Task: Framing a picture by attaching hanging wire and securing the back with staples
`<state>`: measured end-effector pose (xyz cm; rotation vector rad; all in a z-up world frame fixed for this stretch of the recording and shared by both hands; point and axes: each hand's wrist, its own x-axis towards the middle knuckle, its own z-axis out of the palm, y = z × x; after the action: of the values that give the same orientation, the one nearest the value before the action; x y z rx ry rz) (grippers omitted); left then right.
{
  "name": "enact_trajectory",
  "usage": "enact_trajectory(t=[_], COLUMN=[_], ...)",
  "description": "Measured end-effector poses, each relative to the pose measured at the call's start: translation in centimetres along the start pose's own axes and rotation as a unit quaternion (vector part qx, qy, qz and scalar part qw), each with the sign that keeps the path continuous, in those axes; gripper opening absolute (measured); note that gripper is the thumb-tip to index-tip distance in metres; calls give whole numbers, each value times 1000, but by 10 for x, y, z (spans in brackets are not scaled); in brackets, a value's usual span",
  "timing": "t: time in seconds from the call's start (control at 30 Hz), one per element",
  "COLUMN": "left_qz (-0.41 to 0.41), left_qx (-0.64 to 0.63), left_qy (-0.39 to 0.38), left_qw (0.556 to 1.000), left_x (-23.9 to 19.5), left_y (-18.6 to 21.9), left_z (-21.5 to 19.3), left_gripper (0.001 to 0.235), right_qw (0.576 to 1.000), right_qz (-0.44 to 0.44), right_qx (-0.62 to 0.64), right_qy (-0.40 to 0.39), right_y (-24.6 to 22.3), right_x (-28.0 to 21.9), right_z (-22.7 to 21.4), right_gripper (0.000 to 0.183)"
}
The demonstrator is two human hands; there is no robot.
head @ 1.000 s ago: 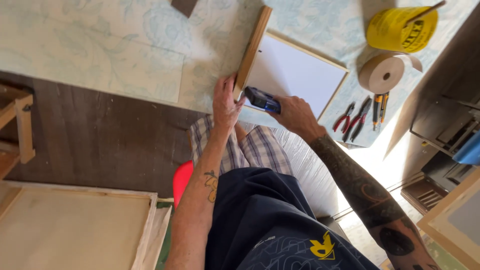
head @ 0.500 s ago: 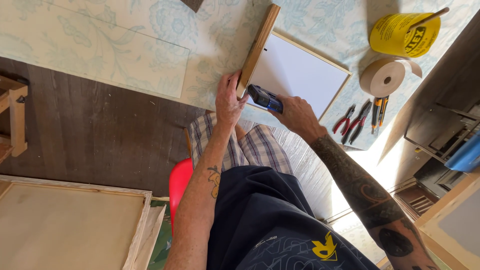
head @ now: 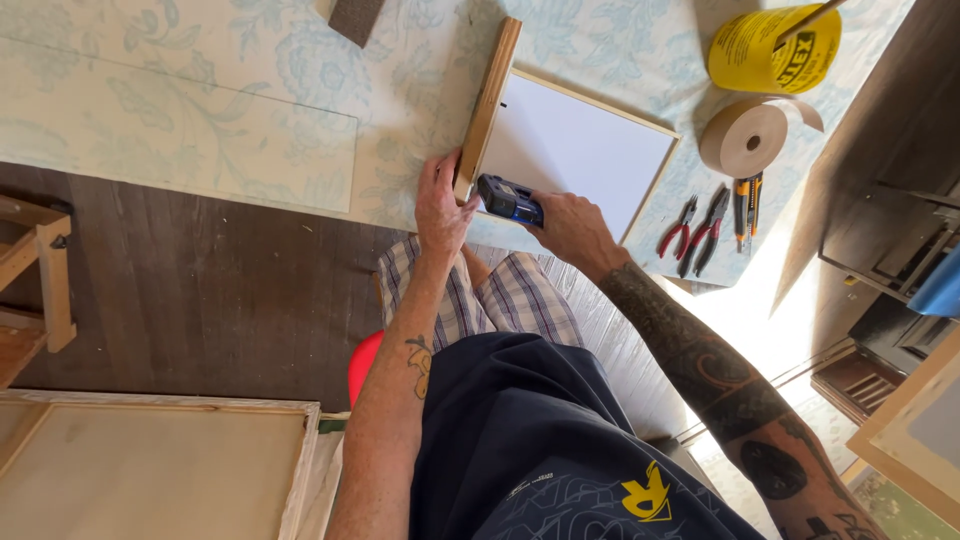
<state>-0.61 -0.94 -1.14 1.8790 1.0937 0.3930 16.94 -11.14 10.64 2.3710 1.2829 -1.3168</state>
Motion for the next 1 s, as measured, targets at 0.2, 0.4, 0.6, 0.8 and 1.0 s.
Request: enact_trajectory(t=[0.2,0.4,0.6,0.8,1.0], left_qz=[-9,-32,-37,-64,-93], left_qx=[0,-27,13,61,117], left_qy=[12,33,46,8,-28], left_qw=[1000,999,998,996,988], left_x=[0,-2,-4,-3,0], left_y=[2,-3,5,22,30], left_z=[2,11,10,-2,-5], left_gripper=[82,73,77,81,84], right_qw=[1000,1000,1000,999,995], right_qz=[-11,-19,7,36,46], right_qx=[12,5,-29,-27,-83], right_qy=[8,7,5,8,-16], right_y=[-8,-12,-12,-6,10], right_x=[-8,-8,-4,3,15], right_z=[-13,-17,-9,-1,12], right_gripper=[30,29,30,29,35])
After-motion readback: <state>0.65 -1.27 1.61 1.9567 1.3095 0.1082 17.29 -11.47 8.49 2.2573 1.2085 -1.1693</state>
